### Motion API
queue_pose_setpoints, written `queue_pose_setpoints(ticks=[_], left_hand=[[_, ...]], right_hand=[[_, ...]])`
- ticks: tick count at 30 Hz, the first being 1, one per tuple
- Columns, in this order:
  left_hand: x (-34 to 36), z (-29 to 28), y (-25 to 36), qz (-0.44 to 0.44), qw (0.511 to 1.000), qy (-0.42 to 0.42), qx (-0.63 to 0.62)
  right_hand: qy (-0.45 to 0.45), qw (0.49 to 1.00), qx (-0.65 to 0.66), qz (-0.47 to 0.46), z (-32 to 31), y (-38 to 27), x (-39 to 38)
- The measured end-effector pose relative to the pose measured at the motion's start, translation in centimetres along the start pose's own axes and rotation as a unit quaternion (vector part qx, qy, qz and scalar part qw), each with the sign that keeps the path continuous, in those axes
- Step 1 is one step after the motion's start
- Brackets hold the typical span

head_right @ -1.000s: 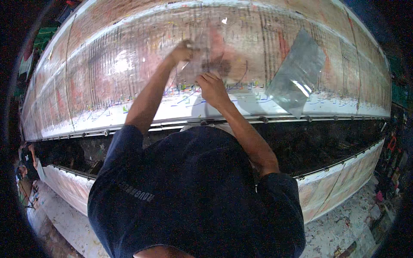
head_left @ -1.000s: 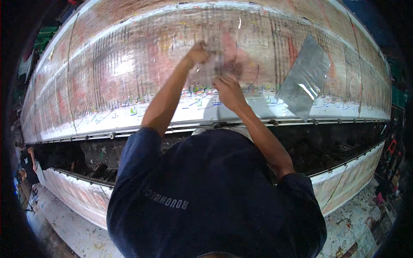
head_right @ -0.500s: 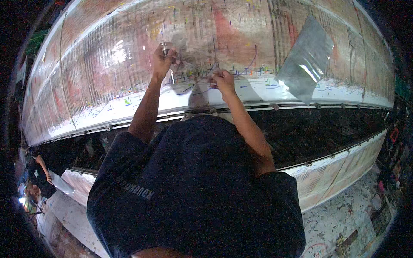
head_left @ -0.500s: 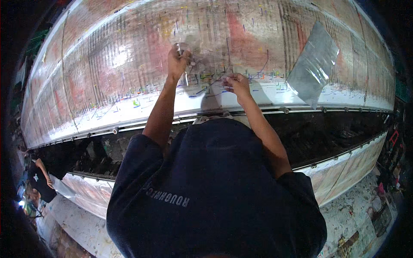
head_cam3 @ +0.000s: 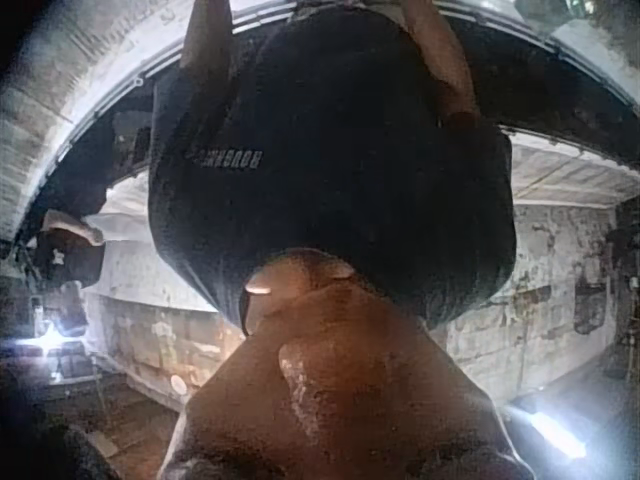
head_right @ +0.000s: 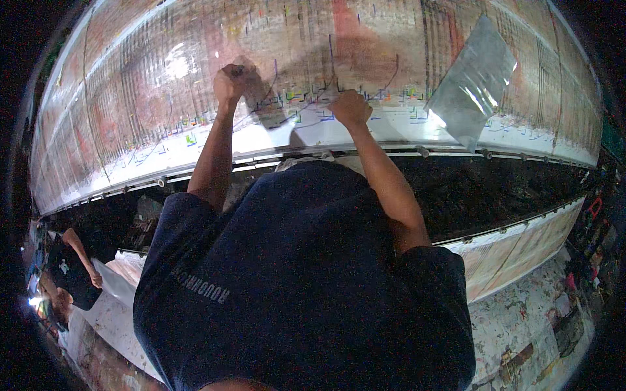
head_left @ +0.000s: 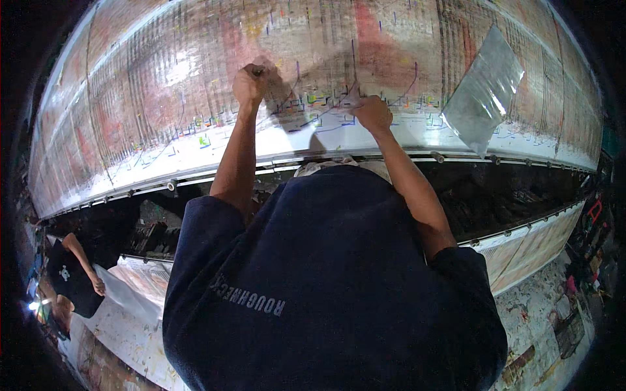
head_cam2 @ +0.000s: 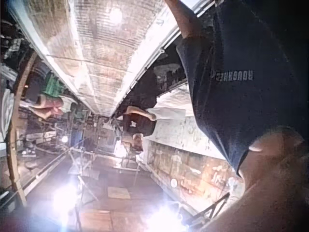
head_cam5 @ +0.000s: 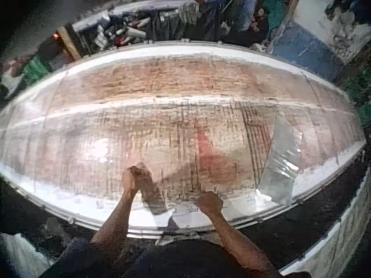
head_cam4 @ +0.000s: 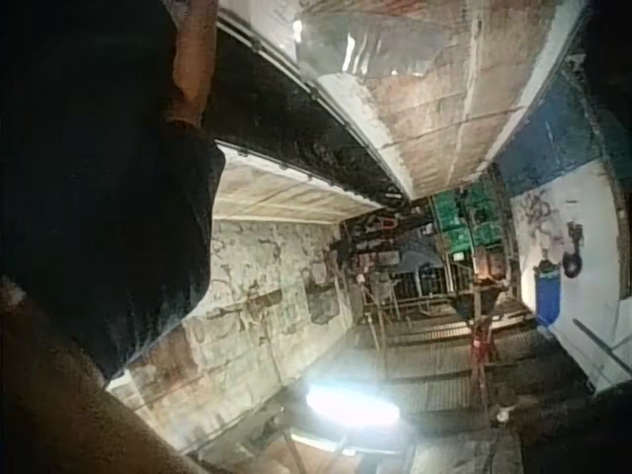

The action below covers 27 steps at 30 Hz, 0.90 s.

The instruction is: The person places a transparent plastic sheet onto a large printing surface, aligns it with markings, and presses it down. They repeat this process with several sheets, smoothing them out by hand across the surface.

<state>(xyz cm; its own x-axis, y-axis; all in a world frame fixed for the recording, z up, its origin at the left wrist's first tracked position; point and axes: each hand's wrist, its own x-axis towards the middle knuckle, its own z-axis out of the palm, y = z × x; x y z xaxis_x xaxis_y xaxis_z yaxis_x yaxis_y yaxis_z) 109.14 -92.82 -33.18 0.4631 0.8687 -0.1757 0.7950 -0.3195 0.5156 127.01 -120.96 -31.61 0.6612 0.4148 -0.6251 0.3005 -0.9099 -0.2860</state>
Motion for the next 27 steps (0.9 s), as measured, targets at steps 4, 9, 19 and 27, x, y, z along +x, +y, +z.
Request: queue_pose_setpoints(ticks=[4, 9, 19, 27], left_hand=[[0.0, 0.0, -0.5, -0.020, 0.999, 0.024, -0.011], [-0.7, -0.5, 1.4, -0.043, 0.996, 0.026, -0.071], [-0.9, -0.1, 0.4, -0.049, 0.995, 0.052, -0.069], [-1.5, -0.7, 1.8, -0.054, 0.993, 0.056, -0.088]], right_hand=[[-0.001, 0.999, -0.029, 0.031, 0.1, -0.4, 0.3], [0.010, 1.000, -0.014, 0.025, -0.1, -0.1, -0.1], [-0.033, 0.999, -0.018, 0.007, -1.3, -1.2, -0.8], [-0.018, 1.000, -0.018, 0.000, -1.4, -1.3, -0.8]])
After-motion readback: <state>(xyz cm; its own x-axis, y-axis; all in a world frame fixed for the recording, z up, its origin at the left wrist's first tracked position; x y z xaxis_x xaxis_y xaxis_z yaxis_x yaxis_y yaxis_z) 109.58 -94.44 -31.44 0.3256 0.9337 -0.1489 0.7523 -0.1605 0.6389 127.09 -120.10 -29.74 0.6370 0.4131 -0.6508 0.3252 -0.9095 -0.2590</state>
